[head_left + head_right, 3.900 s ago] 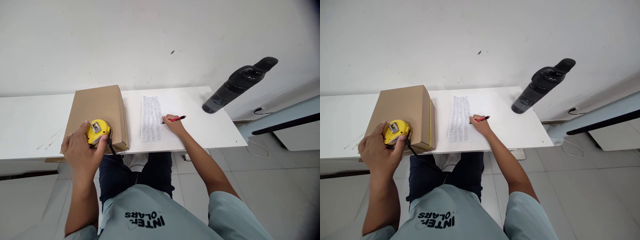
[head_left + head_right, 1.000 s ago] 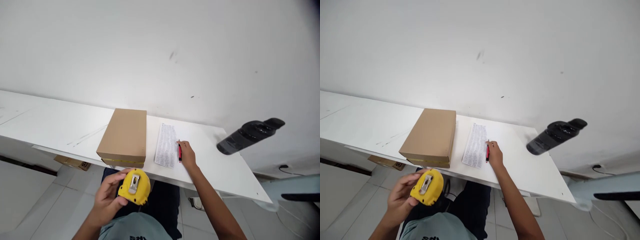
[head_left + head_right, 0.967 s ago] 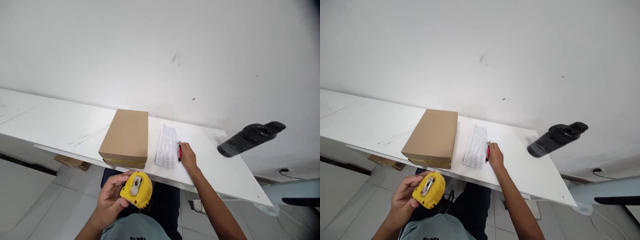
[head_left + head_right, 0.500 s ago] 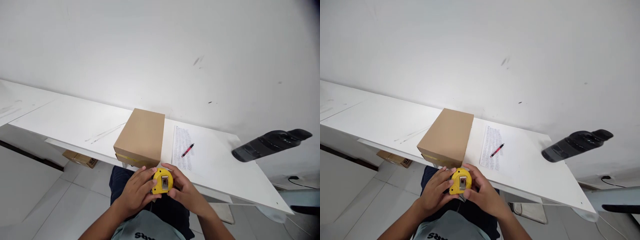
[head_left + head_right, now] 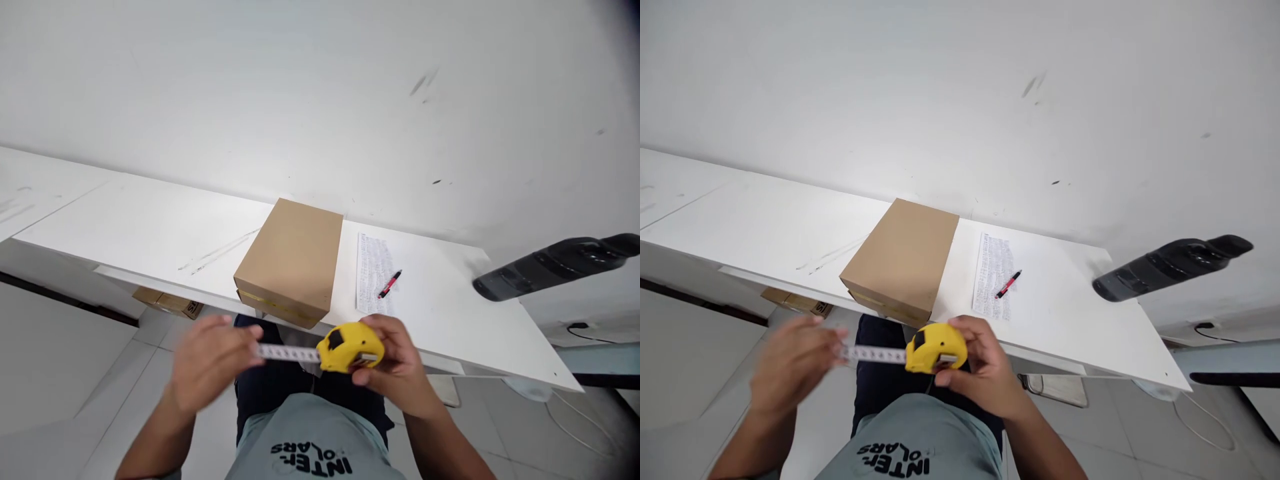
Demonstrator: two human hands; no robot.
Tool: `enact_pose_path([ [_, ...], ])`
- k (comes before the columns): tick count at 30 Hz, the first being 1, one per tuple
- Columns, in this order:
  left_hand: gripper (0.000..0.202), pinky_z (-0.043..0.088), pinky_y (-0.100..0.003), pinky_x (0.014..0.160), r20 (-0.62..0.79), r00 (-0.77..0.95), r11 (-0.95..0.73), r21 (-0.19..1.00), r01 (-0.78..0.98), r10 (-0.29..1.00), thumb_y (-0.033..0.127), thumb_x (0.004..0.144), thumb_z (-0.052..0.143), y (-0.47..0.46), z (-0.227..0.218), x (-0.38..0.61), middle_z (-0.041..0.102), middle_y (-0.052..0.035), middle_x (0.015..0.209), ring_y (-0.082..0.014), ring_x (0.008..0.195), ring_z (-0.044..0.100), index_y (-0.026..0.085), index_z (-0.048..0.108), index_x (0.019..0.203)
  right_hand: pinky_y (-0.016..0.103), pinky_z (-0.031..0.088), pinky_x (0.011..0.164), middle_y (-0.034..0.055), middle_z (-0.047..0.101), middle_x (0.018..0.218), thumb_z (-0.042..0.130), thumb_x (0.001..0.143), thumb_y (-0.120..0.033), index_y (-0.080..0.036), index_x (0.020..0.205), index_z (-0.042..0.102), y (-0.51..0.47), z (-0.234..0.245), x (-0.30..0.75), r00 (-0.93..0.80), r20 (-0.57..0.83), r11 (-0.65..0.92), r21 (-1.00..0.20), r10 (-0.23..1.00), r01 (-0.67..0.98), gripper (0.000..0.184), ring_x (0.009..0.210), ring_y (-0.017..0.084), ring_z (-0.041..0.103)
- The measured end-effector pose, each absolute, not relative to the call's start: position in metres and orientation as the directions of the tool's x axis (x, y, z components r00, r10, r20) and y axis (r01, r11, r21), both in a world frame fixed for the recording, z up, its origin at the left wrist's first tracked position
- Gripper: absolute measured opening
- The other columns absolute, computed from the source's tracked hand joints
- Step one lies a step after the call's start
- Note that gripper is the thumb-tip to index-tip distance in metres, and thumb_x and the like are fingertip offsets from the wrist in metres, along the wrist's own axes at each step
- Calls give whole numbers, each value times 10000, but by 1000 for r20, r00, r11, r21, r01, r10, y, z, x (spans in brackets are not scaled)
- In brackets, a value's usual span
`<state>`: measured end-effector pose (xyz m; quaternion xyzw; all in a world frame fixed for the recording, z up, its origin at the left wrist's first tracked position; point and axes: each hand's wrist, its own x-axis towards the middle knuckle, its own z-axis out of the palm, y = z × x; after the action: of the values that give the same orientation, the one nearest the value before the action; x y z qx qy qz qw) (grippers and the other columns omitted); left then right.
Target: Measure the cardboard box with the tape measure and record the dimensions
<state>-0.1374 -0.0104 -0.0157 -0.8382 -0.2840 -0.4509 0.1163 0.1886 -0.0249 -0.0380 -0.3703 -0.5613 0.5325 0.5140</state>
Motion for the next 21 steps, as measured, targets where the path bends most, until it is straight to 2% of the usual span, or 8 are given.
enact_pose_path([
  [2, 105, 624, -398, 873, 847, 238, -687, 188, 702, 475, 292, 914, 724, 16, -18, -166, 815, -2, 964, -209, 875, 776, 329, 759, 1006, 366, 651, 636, 64, 741, 997, 874, 781, -459, -363, 1263, 638, -21, -41, 191, 31, 305, 306, -952, 952, -28, 546, 776, 233, 734],
  [4, 160, 594, -417, 961, 813, -82, -485, 422, 766, 577, 364, 931, 698, 49, -25, -187, 805, -52, 1050, -233, 1028, 753, 265, 768, 1036, 414, 665, 760, 91, 736, 1081, 836, 822, -447, -338, 1322, 634, -15, -46, 190, 214, 398, 388, -917, 892, 87, 550, 898, 256, 738],
  [6, 258, 566, -402, 1014, 705, -301, -381, 635, 672, 642, 440, 944, 671, 79, -36, -197, 789, -67, 1099, -225, 1084, 728, 234, 768, 1066, 460, 641, 902, 102, 715, 1220, 801, 858, -438, -333, 1393, 609, -8, -51, 187, 311, 432, 404, -902, 847, 152, 578, 1034, 267, 720],
  [9, 328, 574, -368, 984, 527, -413, -355, 833, 425, 743, 501, 892, 719, 104, -56, -195, 781, -67, 1071, -209, 1037, 726, 217, 775, 1045, 493, 559, 1064, 86, 660, 1393, 752, 899, -458, -352, 1467, 561, 2, -59, 183, 337, 407, 366, -913, 849, 179, 608, 1207, 273, 670],
  [11, 342, 581, -364, 965, 482, -418, -376, 872, 312, 770, 500, 832, 782, 108, -66, -188, 777, -71, 1039, -206, 1010, 726, 207, 785, 1009, 499, 517, 1114, 83, 628, 1457, 713, 922, -490, -345, 1504, 523, 7, -64, 181, 317, 376, 328, -924, 871, 195, 630, 1279, 278, 637],
  [14, 342, 581, -375, 966, 492, -411, -417, 870, 263, 767, 491, 787, 825, 105, -74, -178, 767, -64, 1011, -201, 990, 723, 210, 796, 981, 502, 500, 1132, 97, 612, 1484, 672, 932, -548, -317, 1541, 478, 14, -71, 180, 296, 336, 283, -936, 894, 210, 679, 1308, 282, 622],
  [17, 360, 577, -397, 982, 482, -371, -410, 875, 259, 794, 530, 794, 813, 104, -76, -173, 757, -60, 1016, -207, 998, 718, 224, 805, 983, 485, 520, 1111, 103, 625, 1463, 665, 930, -565, -322, 1547, 469, 19, -75, 180, 285, 323, 274, -941, 903, 198, 692, 1280, 279, 640],
  [21, 397, 555, -427, 1044, 469, -288, -403, 878, 259, 835, 587, 846, 748, 104, -81, -164, 748, -83, 1085, -238, 1100, 696, 238, 812, 1025, 499, 504, 1134, 101, 586, 1513, 666, 942, -534, -322, 1547, 467, 23, -79, 183, 230, 297, 259, -948, 927, 184, 672, 1319, 285, 619],
])
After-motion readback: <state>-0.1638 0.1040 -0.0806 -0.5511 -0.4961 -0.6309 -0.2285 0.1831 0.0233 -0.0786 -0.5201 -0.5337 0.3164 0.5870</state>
